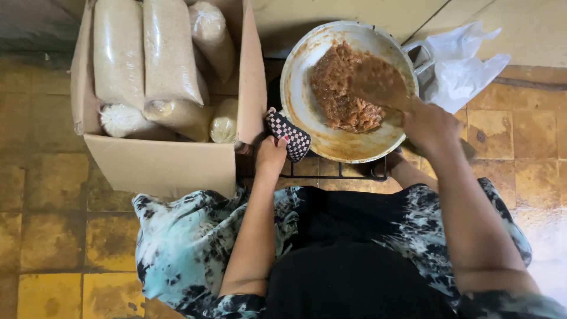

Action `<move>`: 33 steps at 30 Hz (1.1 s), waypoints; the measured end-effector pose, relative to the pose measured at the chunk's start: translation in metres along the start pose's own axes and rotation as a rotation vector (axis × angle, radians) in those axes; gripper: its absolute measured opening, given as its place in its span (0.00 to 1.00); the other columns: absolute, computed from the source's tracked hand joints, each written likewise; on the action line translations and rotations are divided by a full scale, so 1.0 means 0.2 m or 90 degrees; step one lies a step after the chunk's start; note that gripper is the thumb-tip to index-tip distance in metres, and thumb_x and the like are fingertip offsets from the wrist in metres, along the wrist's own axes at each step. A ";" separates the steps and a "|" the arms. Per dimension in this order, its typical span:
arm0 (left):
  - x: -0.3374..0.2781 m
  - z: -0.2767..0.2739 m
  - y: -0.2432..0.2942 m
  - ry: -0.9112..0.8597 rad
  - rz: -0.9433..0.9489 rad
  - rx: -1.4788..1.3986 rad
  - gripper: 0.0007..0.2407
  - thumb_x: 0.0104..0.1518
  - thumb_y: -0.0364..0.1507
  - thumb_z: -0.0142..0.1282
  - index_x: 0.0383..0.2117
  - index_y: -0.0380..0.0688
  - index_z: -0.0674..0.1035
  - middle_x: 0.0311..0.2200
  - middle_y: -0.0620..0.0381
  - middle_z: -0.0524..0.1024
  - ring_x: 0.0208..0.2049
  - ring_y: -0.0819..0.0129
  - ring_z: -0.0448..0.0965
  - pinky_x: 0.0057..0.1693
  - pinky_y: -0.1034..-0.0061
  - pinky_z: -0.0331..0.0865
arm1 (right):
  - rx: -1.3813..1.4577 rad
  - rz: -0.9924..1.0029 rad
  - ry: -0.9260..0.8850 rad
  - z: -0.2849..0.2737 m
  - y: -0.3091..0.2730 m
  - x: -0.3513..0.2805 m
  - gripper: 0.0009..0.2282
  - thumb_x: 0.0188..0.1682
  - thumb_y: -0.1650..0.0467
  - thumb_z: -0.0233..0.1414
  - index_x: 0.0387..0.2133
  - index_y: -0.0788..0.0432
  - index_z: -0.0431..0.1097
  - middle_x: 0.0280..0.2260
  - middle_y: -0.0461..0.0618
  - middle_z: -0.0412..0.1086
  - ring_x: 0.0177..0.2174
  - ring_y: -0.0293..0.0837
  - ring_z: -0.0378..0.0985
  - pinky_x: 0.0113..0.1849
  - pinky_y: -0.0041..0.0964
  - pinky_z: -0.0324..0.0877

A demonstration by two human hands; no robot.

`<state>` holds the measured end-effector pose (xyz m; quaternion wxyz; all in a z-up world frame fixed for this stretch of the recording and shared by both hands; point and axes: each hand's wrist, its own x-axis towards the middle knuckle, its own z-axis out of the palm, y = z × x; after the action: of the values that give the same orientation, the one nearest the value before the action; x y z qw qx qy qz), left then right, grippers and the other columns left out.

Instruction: Stirring a thick brown mixture in a large pan using a wooden spatula

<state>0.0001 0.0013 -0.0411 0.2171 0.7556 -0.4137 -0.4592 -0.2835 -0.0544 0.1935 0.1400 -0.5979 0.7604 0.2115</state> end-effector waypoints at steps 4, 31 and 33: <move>-0.08 -0.05 0.07 -0.010 -0.036 0.005 0.17 0.61 0.41 0.46 0.35 0.38 0.77 0.39 0.38 0.81 0.44 0.37 0.79 0.50 0.51 0.68 | 0.093 0.014 -0.048 0.10 -0.14 0.05 0.13 0.65 0.67 0.33 0.50 0.55 0.66 0.28 0.56 0.72 0.30 0.52 0.79 0.34 0.49 0.80; -0.05 -0.01 0.04 0.009 0.034 0.160 0.15 0.63 0.38 0.46 0.33 0.37 0.78 0.39 0.37 0.80 0.43 0.35 0.78 0.48 0.44 0.68 | -0.382 -0.044 -0.073 -0.09 0.30 0.03 0.13 0.50 0.69 0.41 0.40 0.55 0.74 0.32 0.46 0.79 0.31 0.47 0.83 0.30 0.41 0.71; -0.05 0.00 0.04 0.006 0.013 0.135 0.16 0.62 0.39 0.44 0.38 0.35 0.75 0.42 0.35 0.79 0.46 0.34 0.75 0.51 0.43 0.65 | -0.361 0.005 -0.096 0.10 0.33 0.14 0.15 0.55 0.72 0.39 0.51 0.60 0.70 0.38 0.52 0.79 0.33 0.48 0.83 0.40 0.44 0.77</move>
<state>-0.0058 0.0046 -0.0301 0.1425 0.7720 -0.4668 -0.4073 -0.3552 -0.0564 0.1732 0.0229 -0.5925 0.6609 0.4601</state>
